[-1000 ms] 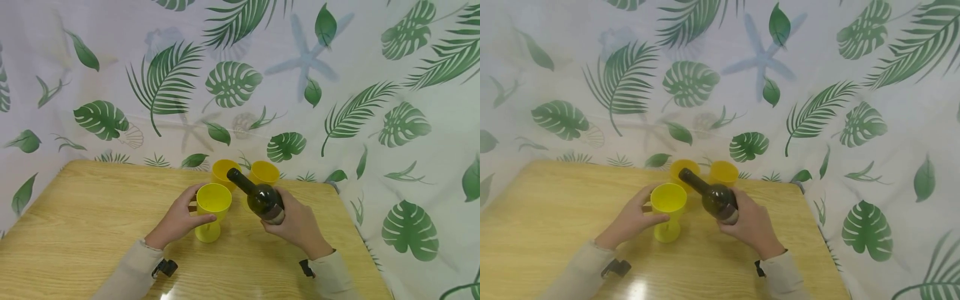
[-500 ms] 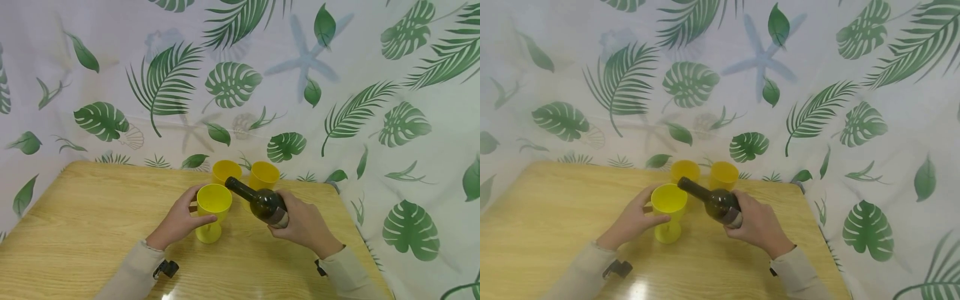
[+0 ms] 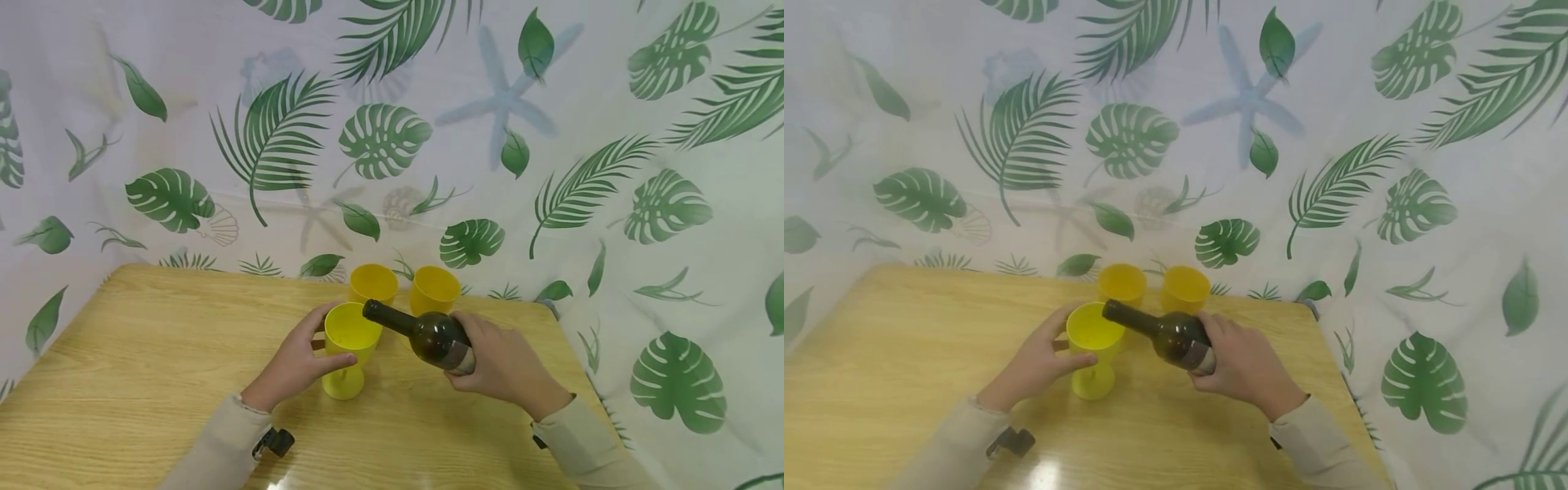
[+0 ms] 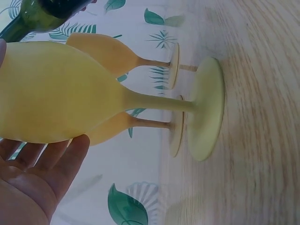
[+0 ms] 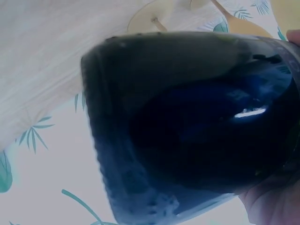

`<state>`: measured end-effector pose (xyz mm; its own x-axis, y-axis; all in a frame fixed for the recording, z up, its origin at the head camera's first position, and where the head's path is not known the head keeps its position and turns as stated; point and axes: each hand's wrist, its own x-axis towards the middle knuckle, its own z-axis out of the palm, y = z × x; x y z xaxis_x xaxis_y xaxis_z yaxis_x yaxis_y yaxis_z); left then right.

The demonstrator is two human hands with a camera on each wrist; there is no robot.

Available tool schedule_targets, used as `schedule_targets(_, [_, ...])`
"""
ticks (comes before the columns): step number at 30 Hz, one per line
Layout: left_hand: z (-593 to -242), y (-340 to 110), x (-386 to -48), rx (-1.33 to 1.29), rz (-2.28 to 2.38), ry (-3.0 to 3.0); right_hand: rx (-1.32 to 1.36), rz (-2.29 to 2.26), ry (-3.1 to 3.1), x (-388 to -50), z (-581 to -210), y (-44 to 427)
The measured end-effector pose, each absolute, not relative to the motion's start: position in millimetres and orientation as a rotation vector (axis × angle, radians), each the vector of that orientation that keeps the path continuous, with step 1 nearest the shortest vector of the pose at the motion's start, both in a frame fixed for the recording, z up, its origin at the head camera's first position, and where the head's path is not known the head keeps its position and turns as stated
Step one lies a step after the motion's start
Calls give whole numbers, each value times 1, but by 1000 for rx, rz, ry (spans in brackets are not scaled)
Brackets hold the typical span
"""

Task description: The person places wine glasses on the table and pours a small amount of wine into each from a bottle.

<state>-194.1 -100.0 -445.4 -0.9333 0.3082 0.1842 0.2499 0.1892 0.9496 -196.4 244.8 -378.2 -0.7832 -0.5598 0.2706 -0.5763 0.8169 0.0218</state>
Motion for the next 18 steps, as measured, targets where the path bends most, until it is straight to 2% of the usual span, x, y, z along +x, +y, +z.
schedule_targets(18, [-445,-100,-193,566,1901,2377,976,-82,-2703,-199,-361,244])
